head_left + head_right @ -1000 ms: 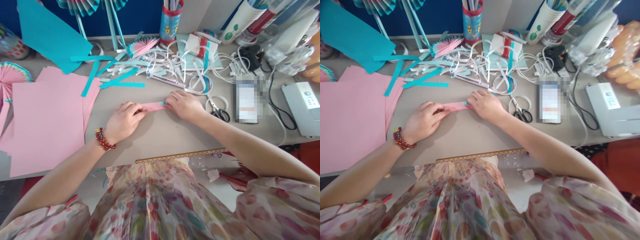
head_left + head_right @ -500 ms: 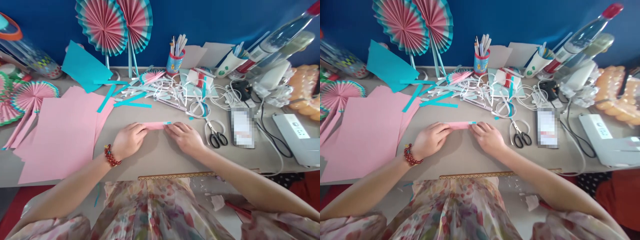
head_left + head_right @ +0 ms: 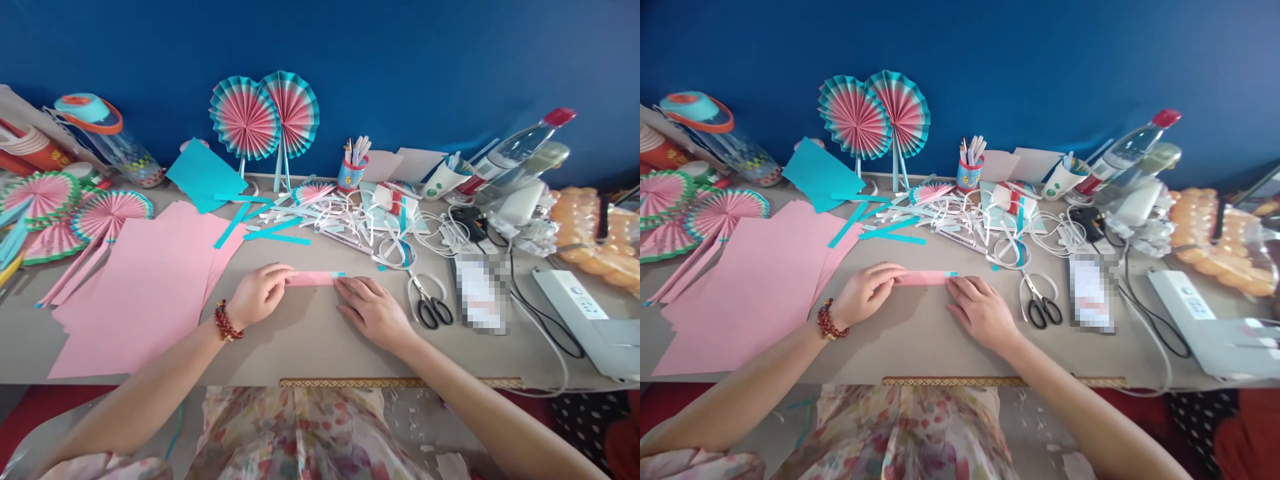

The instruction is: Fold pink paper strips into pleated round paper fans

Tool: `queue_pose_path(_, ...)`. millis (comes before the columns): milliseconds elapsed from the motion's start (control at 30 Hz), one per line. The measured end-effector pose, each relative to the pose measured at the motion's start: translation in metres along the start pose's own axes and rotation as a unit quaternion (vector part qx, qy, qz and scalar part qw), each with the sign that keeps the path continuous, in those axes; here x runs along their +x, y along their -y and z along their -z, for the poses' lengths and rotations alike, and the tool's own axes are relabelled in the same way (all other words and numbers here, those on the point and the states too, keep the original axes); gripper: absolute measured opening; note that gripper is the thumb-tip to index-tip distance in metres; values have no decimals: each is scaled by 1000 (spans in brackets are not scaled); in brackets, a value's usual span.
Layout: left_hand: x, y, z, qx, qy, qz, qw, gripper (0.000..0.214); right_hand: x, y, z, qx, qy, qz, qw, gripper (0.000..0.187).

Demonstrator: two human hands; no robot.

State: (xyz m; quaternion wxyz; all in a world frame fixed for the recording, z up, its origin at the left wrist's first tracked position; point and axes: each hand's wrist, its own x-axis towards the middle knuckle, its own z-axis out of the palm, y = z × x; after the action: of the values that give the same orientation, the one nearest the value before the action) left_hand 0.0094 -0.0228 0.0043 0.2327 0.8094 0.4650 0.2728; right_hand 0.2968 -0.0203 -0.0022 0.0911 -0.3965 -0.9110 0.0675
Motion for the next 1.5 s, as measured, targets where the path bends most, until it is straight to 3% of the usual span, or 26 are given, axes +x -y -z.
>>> queue_pose_path(100, -5, -16, -5, 134, 56, -63, 987, 41, 2, 3, 3, 2, -4, -7, 1000, 40)
queue_pose_path(167, -7, -26, -10, 215, 89, -58, 971, 41, 3, 5, 4, 1, -2, -11, 1000, 39)
queue_pose_path(300, -8, -36, -18, 289, 102, -49, 950, 66, 4, 10, 2, -7, -11, -28, 1000, 39)
queue_pose_path(567, -8, -37, -25, 294, 97, -38, 950, 77, 6, 15, -1, -55, -18, -30, 998, 46)
queue_pose_path(767, -25, -34, -17, 286, 85, -26, 954, 70, 3, 15, -5, -62, -32, -27, 997, 49)
queue_pose_path(967, -51, -19, -6, 301, 102, -91, 944, 88, 4, 22, -9, -93, -25, -20, 995, 47)
queue_pose_path(1100, -58, -14, -8, 288, 106, -88, 948, 100, 4, 20, -6, -85, -20, -20, 996, 47)
queue_pose_path(1367, -59, -13, -11, 274, 121, -83, 951, 95, 55, 22, 13, -65, -3, 26, 998, 13)
queue_pose_path(1500, -65, -12, -9, 219, 83, -45, 971, 90, 69, 28, 11, -46, 13, 54, 997, 5)
